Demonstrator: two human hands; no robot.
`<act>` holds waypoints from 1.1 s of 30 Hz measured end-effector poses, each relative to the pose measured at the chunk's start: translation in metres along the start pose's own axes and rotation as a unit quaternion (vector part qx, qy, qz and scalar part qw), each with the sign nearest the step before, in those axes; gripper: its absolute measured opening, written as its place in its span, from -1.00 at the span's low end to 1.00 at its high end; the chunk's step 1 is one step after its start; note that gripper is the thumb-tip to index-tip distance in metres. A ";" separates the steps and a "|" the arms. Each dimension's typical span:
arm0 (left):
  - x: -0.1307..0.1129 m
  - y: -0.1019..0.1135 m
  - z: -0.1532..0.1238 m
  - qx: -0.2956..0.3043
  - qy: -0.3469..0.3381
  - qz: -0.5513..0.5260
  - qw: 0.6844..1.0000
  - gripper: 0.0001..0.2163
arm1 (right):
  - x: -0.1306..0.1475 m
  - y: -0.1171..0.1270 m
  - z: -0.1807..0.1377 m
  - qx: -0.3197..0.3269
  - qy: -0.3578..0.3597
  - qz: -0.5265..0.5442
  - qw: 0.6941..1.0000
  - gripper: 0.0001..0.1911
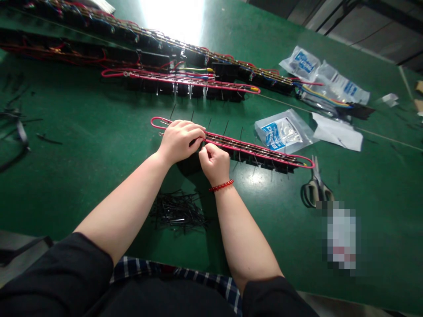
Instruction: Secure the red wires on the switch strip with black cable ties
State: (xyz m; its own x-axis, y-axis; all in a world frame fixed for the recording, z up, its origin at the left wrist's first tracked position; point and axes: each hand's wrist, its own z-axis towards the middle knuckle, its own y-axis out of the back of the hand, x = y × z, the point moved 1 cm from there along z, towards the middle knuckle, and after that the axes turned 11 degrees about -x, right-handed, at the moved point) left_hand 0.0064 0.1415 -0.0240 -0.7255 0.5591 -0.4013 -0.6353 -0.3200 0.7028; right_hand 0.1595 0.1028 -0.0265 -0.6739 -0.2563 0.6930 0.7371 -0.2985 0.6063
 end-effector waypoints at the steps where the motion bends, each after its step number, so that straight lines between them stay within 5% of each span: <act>1: 0.000 0.000 0.000 -0.001 0.000 0.000 1.000 -0.82 | 0.000 0.000 0.000 0.000 0.001 0.002 1.000 -0.66; 33: 0.001 -0.001 -0.002 -0.010 -0.025 0.002 1.000 -0.85 | 0.004 0.003 0.000 0.031 0.076 0.025 0.996 -0.66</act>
State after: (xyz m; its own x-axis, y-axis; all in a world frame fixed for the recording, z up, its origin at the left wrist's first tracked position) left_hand 0.0056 0.1410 -0.0260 -0.7144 0.5950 -0.3681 -0.6379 -0.3377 0.6921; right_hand 0.1594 0.1009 -0.0217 -0.6330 -0.4075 0.6582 0.7683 -0.2261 0.5988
